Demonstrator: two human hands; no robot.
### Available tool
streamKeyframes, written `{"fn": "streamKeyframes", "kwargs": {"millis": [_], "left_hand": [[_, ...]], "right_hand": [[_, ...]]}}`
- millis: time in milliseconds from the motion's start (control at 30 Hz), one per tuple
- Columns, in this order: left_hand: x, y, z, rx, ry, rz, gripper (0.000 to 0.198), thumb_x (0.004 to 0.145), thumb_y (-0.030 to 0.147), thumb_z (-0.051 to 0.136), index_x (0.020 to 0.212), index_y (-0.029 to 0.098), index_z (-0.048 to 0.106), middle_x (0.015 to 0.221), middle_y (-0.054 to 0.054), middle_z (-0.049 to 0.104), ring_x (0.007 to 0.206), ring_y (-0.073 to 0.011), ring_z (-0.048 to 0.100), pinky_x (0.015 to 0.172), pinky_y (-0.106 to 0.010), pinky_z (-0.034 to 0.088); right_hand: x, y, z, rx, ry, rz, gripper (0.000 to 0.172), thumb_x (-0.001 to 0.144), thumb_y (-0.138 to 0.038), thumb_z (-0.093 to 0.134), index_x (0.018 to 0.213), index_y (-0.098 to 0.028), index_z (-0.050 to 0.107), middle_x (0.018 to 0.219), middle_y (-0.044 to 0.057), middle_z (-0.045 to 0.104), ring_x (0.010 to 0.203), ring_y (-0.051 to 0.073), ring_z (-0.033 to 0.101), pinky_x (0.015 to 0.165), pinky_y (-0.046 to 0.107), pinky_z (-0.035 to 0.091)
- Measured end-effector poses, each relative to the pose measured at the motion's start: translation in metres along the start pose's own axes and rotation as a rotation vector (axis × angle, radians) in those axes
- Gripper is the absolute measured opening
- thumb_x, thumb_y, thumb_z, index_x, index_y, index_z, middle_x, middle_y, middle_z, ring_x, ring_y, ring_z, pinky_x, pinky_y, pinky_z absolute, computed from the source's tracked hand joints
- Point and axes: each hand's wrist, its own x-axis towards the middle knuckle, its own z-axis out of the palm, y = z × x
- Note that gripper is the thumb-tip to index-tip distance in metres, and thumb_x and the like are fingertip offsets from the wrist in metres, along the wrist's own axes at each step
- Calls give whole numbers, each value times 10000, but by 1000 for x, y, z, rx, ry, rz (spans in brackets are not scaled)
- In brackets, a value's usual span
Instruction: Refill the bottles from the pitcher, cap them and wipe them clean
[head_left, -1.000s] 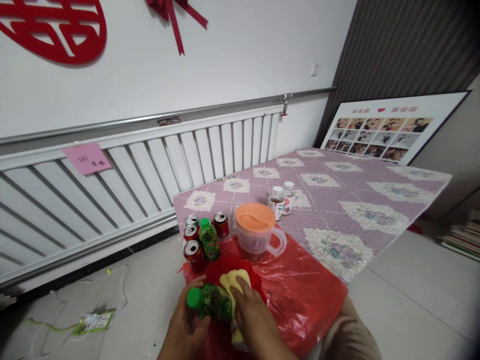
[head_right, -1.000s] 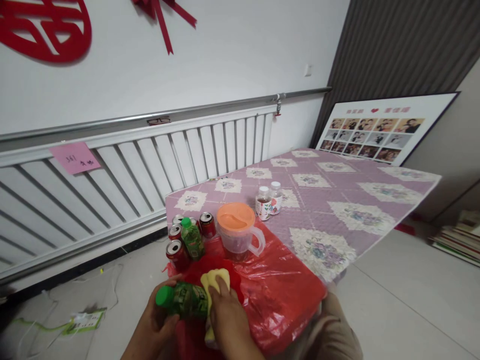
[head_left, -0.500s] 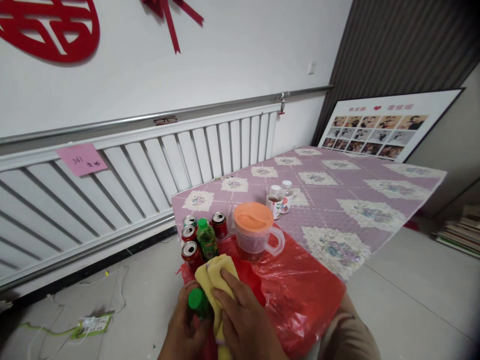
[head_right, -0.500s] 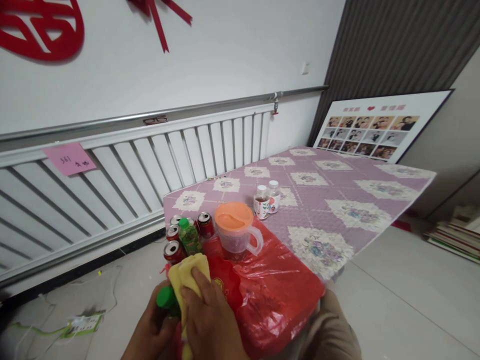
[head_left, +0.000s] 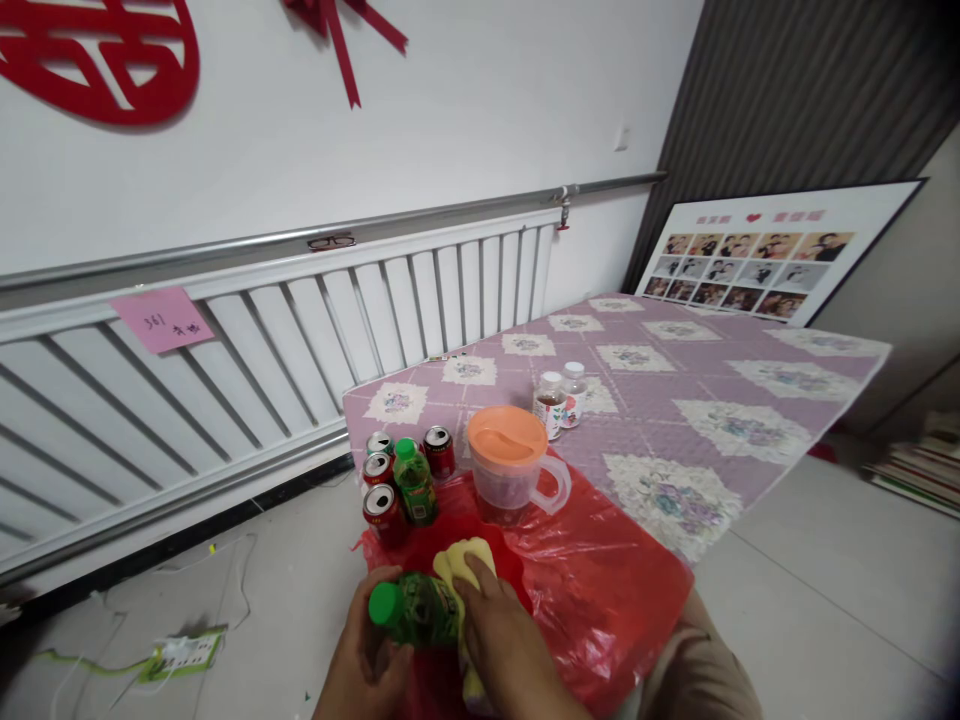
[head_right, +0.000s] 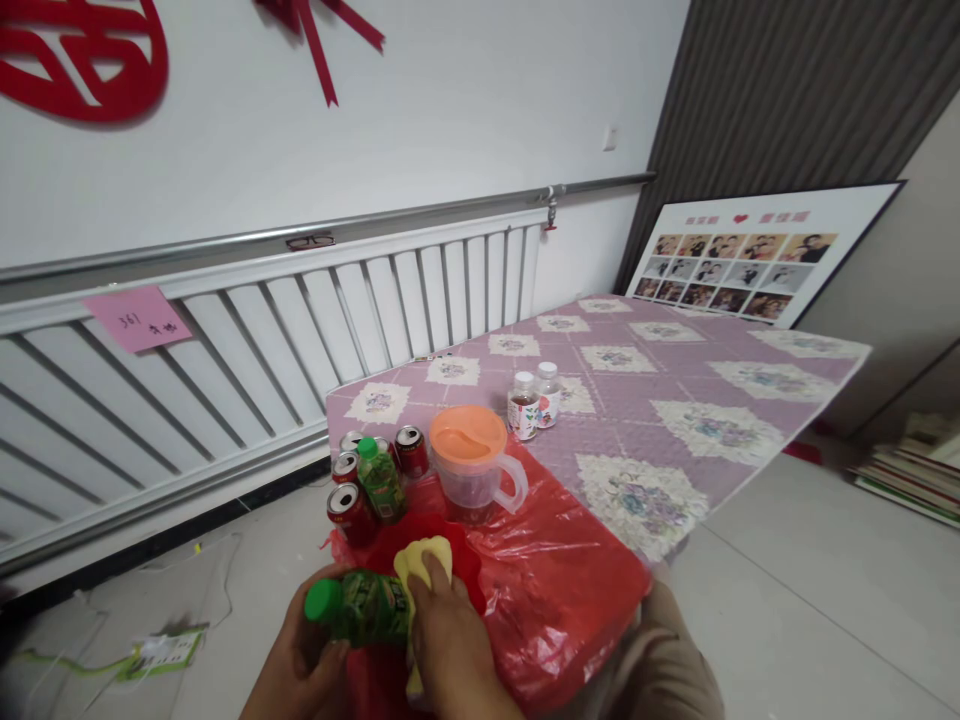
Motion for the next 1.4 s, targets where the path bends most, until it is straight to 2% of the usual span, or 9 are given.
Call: {"fn": "streamKeyframes", "kwargs": {"millis": [133, 233, 333, 467, 667, 967, 1167, 1233, 1400], "left_hand": [[2, -2, 0, -27, 16, 1, 601, 741, 257, 778, 1277, 214, 510, 1318, -146, 607, 1213, -322, 606, 1027, -410, 513], [2, 0, 1, -61, 29, 15, 602, 714, 277, 806, 1254, 223, 544, 1326, -134, 620, 1223, -325, 602, 1023, -395, 517], [2, 5, 2, -91, 37, 0, 621, 688, 278, 822, 1249, 232, 559, 1331, -122, 630, 1215, -326, 609, 1009, -391, 528], [1, 7, -1, -100, 61, -40, 621, 678, 251, 815, 1242, 223, 559, 1288, -118, 663, 1185, -320, 633, 998, -402, 539], [-1, 8, -2, -95, 61, -73, 585, 697, 210, 795, 1229, 223, 553, 1235, -111, 699, 1195, -321, 638, 981, -412, 559], [-3, 5, 1, -184, 164, -146, 682, 650, 355, 864, 1246, 232, 556, 1333, -119, 643, 1201, -346, 631, 996, -442, 552], [-4, 17, 3, -124, 51, -97, 619, 746, 353, 798, 1288, 229, 525, 1375, -119, 598, 1260, -321, 587, 1057, -417, 502], [-4, 22, 3, -108, 28, -79, 605, 745, 327, 797, 1280, 223, 536, 1380, -120, 589, 1283, -323, 564, 1075, -418, 484], [-5, 11, -4, -80, 31, -11, 523, 753, 307, 789, 1233, 210, 605, 1358, -133, 590, 1301, -357, 530, 1089, -460, 462]], "right_hand": [[-7, -11, -12, -9, 46, -82, 510, 861, -42, 494, 1320, -220, 628, 1503, 122, 479, 1300, 308, 538, 1064, 425, 463], [-12, -22, -20, -44, 143, -275, 475, 889, -74, 487, 1321, -220, 621, 1426, 101, 570, 1338, 290, 498, 1096, 438, 439], [-15, -27, -17, -85, 269, -413, 440, 907, -123, 507, 1311, -258, 616, 1442, 80, 556, 1329, 298, 503, 1082, 475, 453], [-15, -29, -4, -114, 392, -457, 429, 899, -177, 576, 1296, -339, 603, 1496, 30, 500, 1220, 299, 590, 1038, 495, 484], [-12, -28, 3, -216, 520, -508, 401, 916, -219, 570, 1306, -315, 582, 1481, 39, 517, 1170, 291, 612, 979, 468, 524], [-14, -34, 6, -276, 678, -580, 320, 945, -278, 540, 1255, -323, 608, 1433, 22, 565, 1088, 249, 634, 882, 392, 556], [-14, -41, 3, -230, 771, -578, 205, 953, -294, 538, 1107, -324, 670, 1328, -18, 647, 1019, 259, 637, 842, 407, 553], [-13, -42, 1, -211, 710, -547, 190, 941, -280, 553, 1083, -317, 673, 1342, -19, 640, 1010, 266, 635, 831, 418, 555], [-4, -39, -10, -153, 341, -384, 386, 882, -143, 571, 1225, -304, 647, 1443, 27, 561, 1101, 288, 628, 917, 449, 535]]}}
